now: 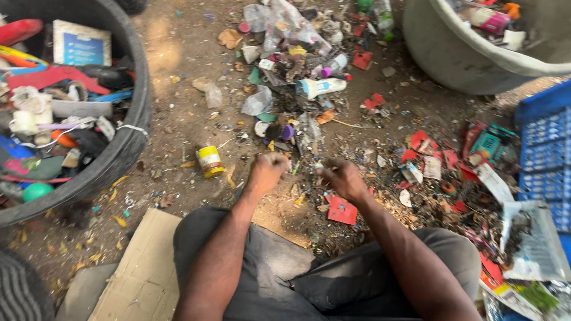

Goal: The person sits on a cardboard sheet and sorts through a pile of mixed waste on the ground. They pick up various items such as plastic pieces, bottle caps, and small containers, inspect them, and place selected items into nearby bins or baskets.

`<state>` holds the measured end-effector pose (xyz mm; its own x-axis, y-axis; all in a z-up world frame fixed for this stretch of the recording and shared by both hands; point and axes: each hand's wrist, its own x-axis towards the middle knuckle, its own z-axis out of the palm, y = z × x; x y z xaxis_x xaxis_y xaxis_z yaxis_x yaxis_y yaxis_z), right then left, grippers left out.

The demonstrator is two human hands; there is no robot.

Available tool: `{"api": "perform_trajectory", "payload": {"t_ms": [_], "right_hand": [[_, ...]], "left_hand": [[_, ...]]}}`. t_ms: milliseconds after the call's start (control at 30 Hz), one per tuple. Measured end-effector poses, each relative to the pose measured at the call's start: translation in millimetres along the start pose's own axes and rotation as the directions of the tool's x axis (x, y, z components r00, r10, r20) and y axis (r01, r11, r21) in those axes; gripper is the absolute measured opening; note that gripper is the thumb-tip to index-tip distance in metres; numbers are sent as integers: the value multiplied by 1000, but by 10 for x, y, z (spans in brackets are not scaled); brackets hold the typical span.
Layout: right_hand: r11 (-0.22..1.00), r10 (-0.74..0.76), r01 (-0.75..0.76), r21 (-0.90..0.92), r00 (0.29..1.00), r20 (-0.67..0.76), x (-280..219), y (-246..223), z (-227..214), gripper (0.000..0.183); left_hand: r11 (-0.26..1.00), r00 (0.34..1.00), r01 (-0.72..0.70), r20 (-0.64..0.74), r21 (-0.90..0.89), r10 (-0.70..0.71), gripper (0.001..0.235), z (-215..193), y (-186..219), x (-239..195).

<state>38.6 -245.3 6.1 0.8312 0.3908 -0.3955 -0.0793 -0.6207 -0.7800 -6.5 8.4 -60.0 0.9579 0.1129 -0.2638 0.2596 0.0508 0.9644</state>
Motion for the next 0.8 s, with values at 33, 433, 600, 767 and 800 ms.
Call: {"api": "perform_trajectory", "payload": {"t_ms": [33,433,600,767,800], "right_hand": [[995,23,-21,92,999,-25,38,-16,-10,34],[946,0,-20,324,998,61,-5,-318,-79,24],[552,-65,-53,832,992,106,42,-240,-167,7],[296,-208,-71,953,968,137,58,-173,-148,7],[304,-183,-78,949,973,138,43,-171,-152,10]], "left_hand": [[996,972,2,-232,87,19,26,-118,19,48],[944,853,295,-486,149,-190,82,-326,521,11],[882,985,167,120,-442,-126,68,-14,668,-287],[891,983,164,143,-423,-113,66,46,766,-456],[899,983,176,112,-401,-142,68,85,778,-473]]}}
